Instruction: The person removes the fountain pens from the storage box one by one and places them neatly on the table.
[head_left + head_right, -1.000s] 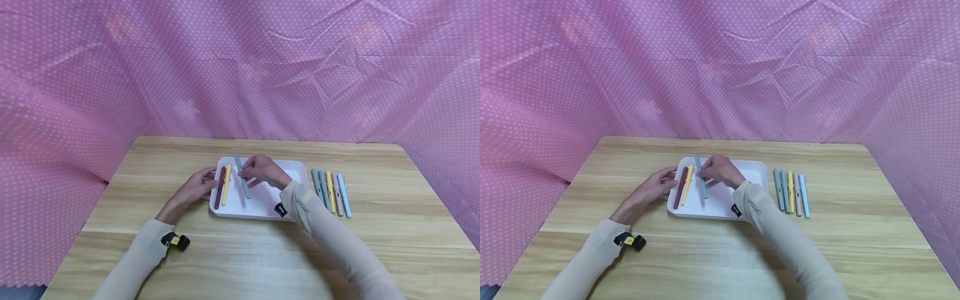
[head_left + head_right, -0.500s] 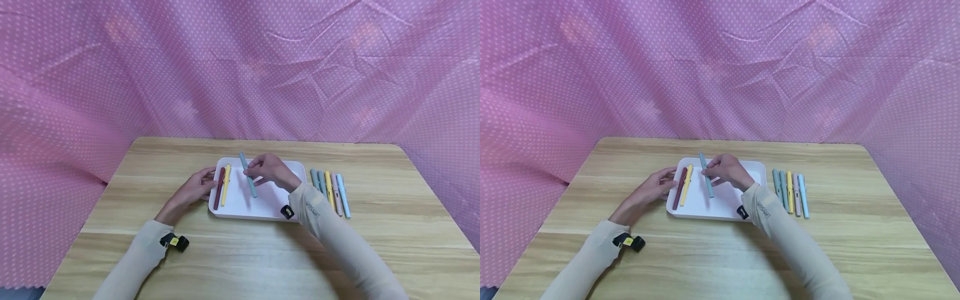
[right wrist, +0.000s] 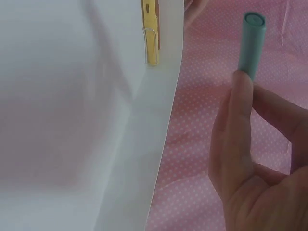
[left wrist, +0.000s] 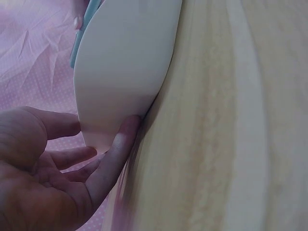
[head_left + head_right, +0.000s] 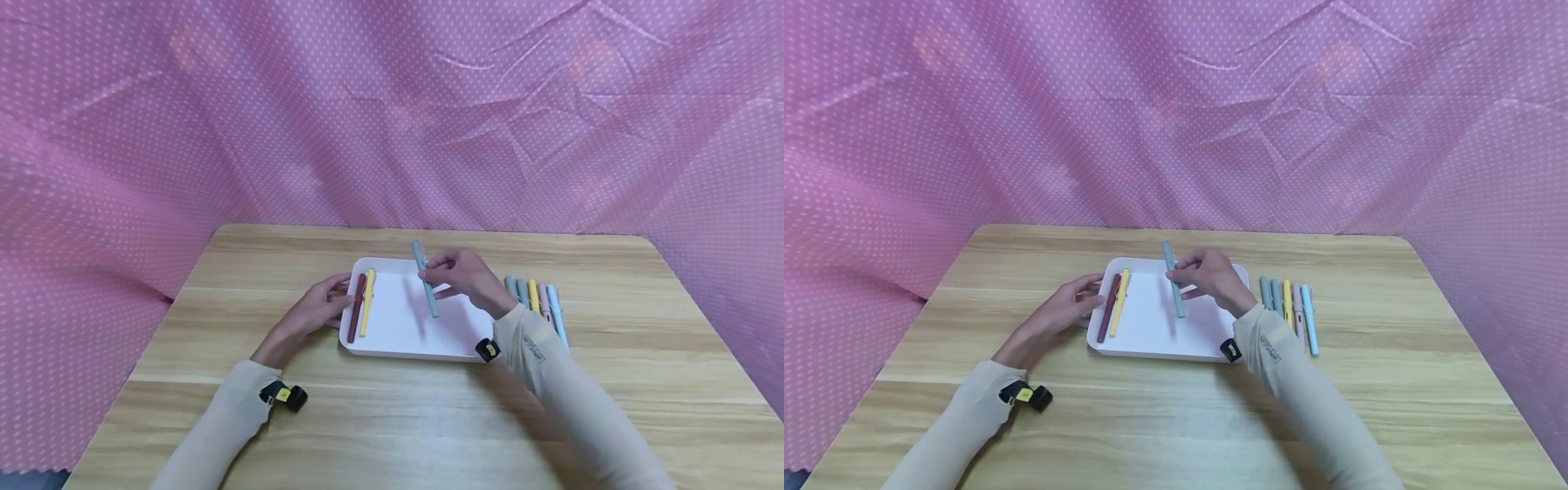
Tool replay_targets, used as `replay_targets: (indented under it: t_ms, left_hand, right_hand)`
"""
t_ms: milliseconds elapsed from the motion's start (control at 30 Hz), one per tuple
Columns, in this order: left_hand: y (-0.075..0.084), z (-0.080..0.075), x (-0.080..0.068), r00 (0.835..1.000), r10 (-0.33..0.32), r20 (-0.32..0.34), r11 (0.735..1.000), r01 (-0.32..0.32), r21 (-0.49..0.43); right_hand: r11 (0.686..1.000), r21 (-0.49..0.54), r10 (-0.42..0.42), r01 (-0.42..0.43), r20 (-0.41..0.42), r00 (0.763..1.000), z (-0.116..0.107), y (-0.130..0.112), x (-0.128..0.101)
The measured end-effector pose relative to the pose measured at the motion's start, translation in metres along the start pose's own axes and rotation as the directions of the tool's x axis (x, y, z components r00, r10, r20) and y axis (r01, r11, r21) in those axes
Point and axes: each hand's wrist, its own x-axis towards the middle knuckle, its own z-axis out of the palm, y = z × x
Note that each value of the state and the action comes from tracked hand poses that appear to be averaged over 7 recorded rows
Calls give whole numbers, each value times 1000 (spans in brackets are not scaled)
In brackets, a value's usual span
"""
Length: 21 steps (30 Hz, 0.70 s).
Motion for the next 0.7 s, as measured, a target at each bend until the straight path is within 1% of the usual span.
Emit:
replay_targets:
  t_ms: [100,300,500,700]
  left_hand:
    - [1,0,0,1000,0,-1,1000,0,-3]
    - [2,1,-2,1000,-6,-1,1000,6,-13]
    - [4,2,-2,1000,-4,-1,1000,4,-25]
    - [4,2,-1,1000,-9,1,1000,9,-20]
  right_hand:
    - [1000,11,1,-1,-18,1000,-6,3,-2]
    - [1000,3,-28,28,-34,999,-17,10,-7]
    - [999,21,-43,44,-48,998,-28,11,-13]
    - [999,12,-45,46,-68,997,-37,12,-18]
